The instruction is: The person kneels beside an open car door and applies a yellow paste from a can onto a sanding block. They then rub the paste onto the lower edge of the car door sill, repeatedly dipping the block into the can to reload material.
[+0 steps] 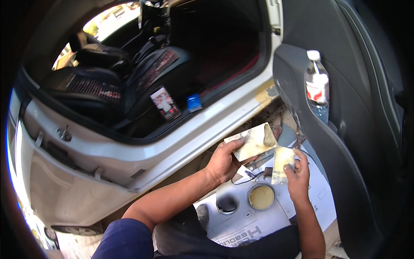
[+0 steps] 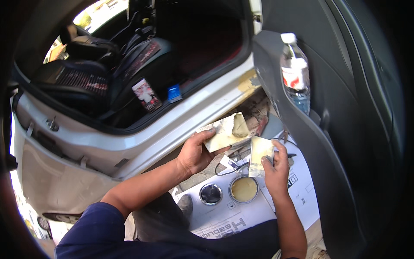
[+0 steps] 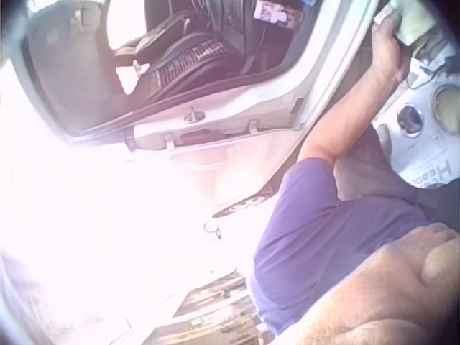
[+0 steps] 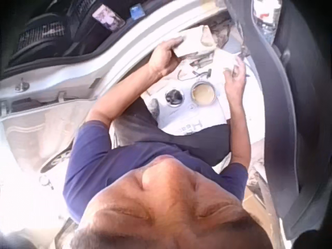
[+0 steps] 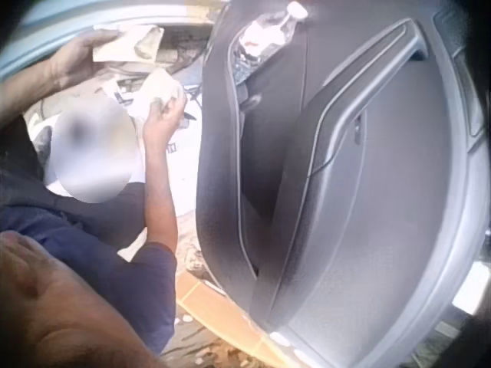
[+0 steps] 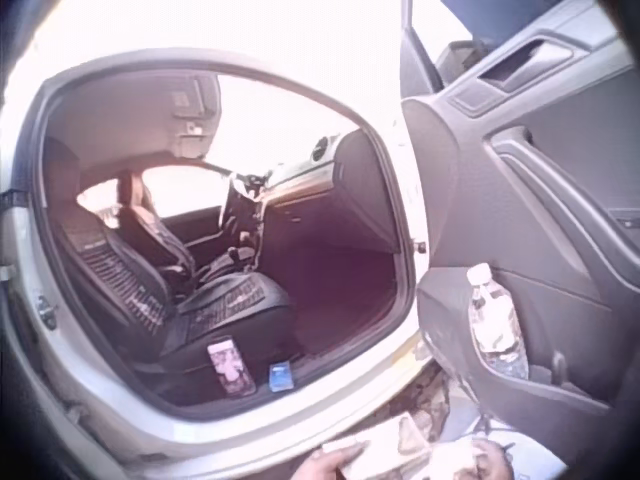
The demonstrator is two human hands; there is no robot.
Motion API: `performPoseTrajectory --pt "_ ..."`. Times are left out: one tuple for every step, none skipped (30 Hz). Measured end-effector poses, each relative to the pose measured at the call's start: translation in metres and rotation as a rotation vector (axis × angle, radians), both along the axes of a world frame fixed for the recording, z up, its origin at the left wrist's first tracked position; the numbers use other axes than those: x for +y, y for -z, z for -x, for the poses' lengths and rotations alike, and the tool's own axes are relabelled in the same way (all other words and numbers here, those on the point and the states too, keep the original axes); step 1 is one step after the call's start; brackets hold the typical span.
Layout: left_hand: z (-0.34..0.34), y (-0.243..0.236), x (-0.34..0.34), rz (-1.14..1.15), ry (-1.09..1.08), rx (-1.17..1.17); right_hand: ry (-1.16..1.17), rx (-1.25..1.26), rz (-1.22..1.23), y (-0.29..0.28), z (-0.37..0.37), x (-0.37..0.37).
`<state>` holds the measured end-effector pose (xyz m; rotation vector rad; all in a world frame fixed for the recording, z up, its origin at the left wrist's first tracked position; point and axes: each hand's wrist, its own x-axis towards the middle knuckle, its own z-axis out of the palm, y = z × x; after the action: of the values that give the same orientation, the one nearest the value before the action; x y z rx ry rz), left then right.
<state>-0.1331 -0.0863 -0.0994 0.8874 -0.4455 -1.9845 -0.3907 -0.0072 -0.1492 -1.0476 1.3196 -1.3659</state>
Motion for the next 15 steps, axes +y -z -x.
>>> performPoseTrajectory --pt "-0.012 -0.009 0.005 -0.019 -0.053 0.005 0.007 -0.038 0.029 -0.013 -0.014 -0.003" --pt "-0.021 -0.018 0.012 0.044 -0.067 0.023 0.023 -0.076 0.064 -0.025 -0.025 -0.004" --pt "-0.028 -0.024 0.022 0.026 -0.128 0.033 0.039 -0.115 0.098 -0.034 -0.034 -0.005" --pt "-0.034 -0.029 0.034 0.009 -0.189 0.044 0.024 -0.126 0.090 -0.036 -0.041 -0.004" --pt "-0.038 -0.030 0.045 -0.011 -0.240 0.057 0.020 -0.146 0.074 -0.033 -0.049 -0.006" --pt "-0.043 -0.033 0.057 0.017 -0.293 0.062 0.016 -0.168 0.057 -0.027 -0.060 -0.009" --pt "-0.049 -0.033 0.069 0.039 -0.320 0.057 0.010 -0.189 0.037 -0.032 -0.075 -0.010" --pt "-0.055 -0.032 0.079 0.060 -0.347 0.052 -0.014 -0.239 0.023 -0.039 -0.091 -0.009" --pt "-0.062 -0.030 0.087 0.078 -0.371 0.047 -0.062 -0.229 0.002 -0.040 -0.102 -0.008" --pt "-0.069 -0.028 0.093 0.119 -0.389 0.047 -0.089 -0.226 0.011 -0.045 -0.114 -0.007" --pt "-0.071 -0.033 0.097 0.109 -0.406 0.030 -0.104 -0.220 0.015 -0.048 -0.123 -0.007" --pt "-0.076 -0.034 0.103 0.114 -0.439 0.036 -0.126 -0.238 0.031 -0.052 -0.133 -0.008" --pt "-0.080 -0.034 0.109 0.119 -0.469 0.042 -0.145 -0.240 0.043 -0.060 -0.142 -0.008" --pt "-0.086 -0.036 0.116 0.115 -0.501 0.037 -0.164 -0.245 0.057 -0.071 -0.151 -0.007" --pt "-0.092 -0.031 0.121 0.099 -0.547 0.017 -0.180 -0.249 0.071 -0.079 -0.158 -0.006"
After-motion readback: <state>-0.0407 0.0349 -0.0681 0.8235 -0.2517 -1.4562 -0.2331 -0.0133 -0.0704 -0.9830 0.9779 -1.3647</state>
